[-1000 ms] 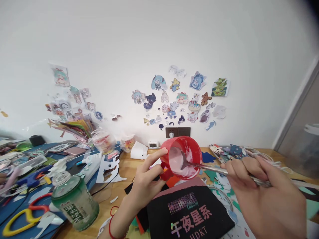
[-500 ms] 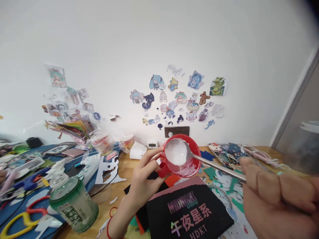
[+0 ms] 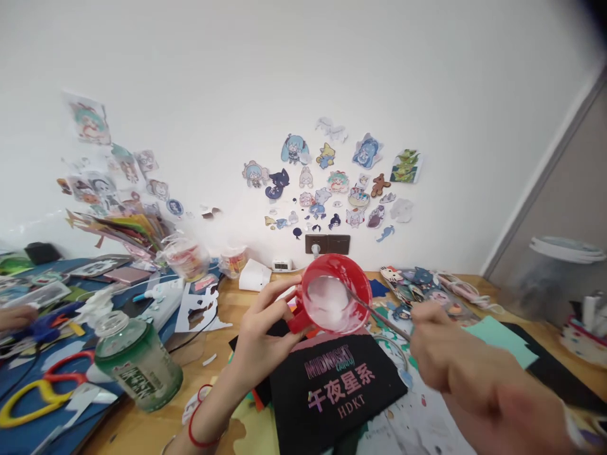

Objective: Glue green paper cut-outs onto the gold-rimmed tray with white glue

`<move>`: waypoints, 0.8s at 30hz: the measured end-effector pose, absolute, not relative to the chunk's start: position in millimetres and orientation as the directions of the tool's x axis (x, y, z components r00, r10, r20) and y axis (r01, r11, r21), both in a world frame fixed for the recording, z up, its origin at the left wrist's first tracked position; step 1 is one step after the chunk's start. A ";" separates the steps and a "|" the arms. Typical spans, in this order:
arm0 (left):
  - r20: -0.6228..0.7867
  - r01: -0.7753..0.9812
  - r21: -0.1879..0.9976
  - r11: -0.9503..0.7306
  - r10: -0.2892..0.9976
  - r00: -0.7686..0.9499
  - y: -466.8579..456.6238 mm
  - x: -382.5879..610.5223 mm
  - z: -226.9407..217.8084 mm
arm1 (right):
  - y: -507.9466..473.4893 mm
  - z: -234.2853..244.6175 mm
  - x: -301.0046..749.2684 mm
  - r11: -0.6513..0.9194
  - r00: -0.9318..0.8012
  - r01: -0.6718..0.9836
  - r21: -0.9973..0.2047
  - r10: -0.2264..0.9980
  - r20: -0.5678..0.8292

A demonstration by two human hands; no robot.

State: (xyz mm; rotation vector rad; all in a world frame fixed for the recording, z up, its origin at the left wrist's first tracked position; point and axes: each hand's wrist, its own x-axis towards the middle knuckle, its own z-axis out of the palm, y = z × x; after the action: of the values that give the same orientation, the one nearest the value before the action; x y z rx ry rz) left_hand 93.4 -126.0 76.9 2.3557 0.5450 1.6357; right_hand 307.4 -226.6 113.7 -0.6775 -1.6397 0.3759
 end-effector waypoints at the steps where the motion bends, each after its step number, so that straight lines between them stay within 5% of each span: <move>1: 0.846 0.198 0.397 -0.896 0.441 0.300 -130.1 90.7 78.0 | -220.4 120.8 306.4 0.799 -0.056 0.133 -0.586 0.596 0.801; 4: 0.815 0.265 0.455 -0.850 0.517 0.260 -143.5 78.7 79.2 | -198.6 139.9 308.6 0.720 0.078 -0.011 -0.694 0.692 0.718; 10: 0.668 0.293 0.671 -0.681 0.727 0.157 -182.9 36.8 58.9 | -172.7 153.2 290.8 0.288 -0.039 0.230 -0.929 0.957 0.287; 16: 0.486 0.375 0.825 -0.423 0.870 -0.088 -232.3 -16.0 6.5 | -184.4 113.6 246.3 0.179 -0.304 0.295 -0.939 0.949 0.085; 24: 0.433 0.425 0.856 -0.295 0.857 -0.277 -263.4 -49.4 -46.6 | -227.3 72.2 261.4 0.145 -0.428 0.359 -0.922 0.904 -0.024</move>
State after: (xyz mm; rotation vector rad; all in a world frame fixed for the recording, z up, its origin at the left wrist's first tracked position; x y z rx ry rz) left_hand -49.4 -263.4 -46.6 1.6026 1.5804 1.5952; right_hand 261.4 -227.3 72.2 -1.2043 -1.8688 1.2648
